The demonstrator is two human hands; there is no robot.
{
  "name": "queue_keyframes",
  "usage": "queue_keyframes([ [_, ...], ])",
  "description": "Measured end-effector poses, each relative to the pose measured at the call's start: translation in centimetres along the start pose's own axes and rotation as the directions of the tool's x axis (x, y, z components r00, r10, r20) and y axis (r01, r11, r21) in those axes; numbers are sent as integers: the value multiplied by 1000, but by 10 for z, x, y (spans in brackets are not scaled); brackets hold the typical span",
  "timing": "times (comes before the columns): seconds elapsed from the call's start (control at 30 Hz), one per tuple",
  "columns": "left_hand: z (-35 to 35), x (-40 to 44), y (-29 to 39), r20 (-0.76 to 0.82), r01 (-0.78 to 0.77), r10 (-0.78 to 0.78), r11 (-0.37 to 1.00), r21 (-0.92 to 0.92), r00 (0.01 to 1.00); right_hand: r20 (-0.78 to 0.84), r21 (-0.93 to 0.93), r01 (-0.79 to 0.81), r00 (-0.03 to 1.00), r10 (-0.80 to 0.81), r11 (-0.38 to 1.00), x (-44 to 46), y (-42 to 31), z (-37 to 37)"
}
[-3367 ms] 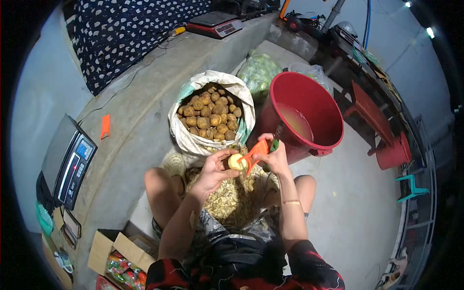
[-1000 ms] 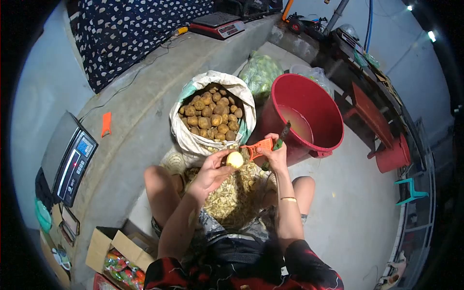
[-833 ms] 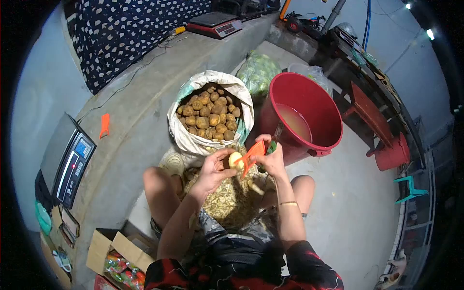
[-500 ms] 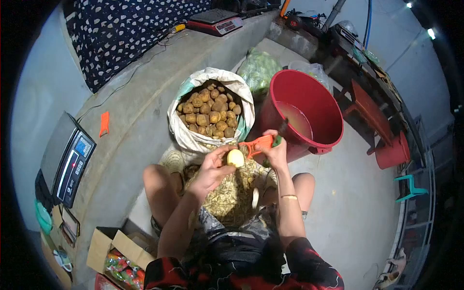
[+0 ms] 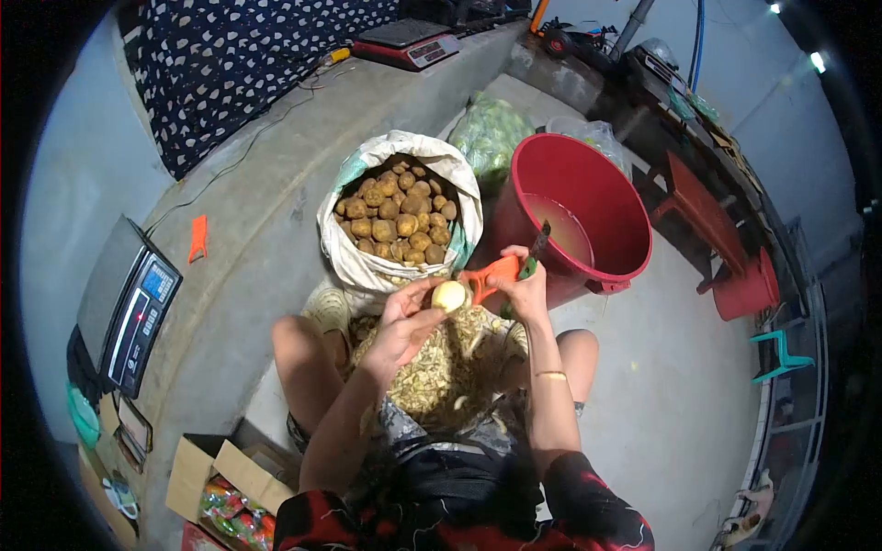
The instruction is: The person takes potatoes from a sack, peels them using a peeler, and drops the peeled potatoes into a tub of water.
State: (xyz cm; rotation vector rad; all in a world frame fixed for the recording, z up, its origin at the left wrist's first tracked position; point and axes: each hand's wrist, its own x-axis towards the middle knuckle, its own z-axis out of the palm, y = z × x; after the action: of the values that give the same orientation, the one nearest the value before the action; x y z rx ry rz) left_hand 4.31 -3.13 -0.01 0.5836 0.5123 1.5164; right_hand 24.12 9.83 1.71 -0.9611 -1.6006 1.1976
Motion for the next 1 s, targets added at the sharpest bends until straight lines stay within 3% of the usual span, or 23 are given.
queue_keyframes([
  [0.07,-1,7,8,4,-12,12,998,-60,1000,-82,110,-45,995,54,993,6,33,-11],
  [0.13,-5,5,9,-7,-6,5,979,-202,1000,-59,85,-43,997,48,995,3,24,-9],
  [0.27,-14,6,-2,-65,-78,85,991,107,994,18,134,-82,997,80,988,1,18,-6],
  [0.33,-8,4,1,-96,-92,99,993,77,990,31,184,-135,991,132,973,-3,12,-6],
  [0.4,-11,2,1,-50,-62,77,967,248,996,145,21,26,989,-29,999,-5,5,-2],
  [0.43,-9,1,3,-13,-37,41,970,239,999,176,51,60,982,-68,997,-7,-3,3],
  [0.47,-8,0,3,-14,-35,39,970,241,999,175,53,58,982,-67,997,-5,-2,4],
  [0.53,-4,-2,1,65,-56,43,976,211,997,5,63,-77,997,77,995,0,6,1],
  [0.6,-3,1,3,91,-59,41,979,197,995,-3,75,-63,998,63,995,4,13,-7],
  [0.67,-5,-2,3,88,-72,47,947,312,995,248,87,33,967,-53,996,-5,-8,-2],
  [0.7,-4,-5,2,85,-64,39,948,310,996,256,16,76,964,-78,997,-4,-6,0],
  [0.73,-2,-5,2,87,-39,16,960,279,996,250,12,71,965,-72,997,-3,-1,-3],
  [0.8,1,-3,4,92,-5,-15,976,218,996,30,91,-94,995,91,991,5,11,-9],
  [0.87,-2,-1,6,105,-28,9,982,189,994,35,115,-28,999,24,993,5,15,-8],
  [0.93,-5,-1,0,67,-38,24,977,209,997,242,55,-12,970,-2,998,-6,-11,0],
  [0.97,-5,-2,-4,67,-30,16,978,205,998,181,30,63,981,-67,998,-1,-5,1],
  [1.0,-4,-3,-6,54,-8,0,989,145,999,70,14,26,997,-27,1000,4,2,-1],
])
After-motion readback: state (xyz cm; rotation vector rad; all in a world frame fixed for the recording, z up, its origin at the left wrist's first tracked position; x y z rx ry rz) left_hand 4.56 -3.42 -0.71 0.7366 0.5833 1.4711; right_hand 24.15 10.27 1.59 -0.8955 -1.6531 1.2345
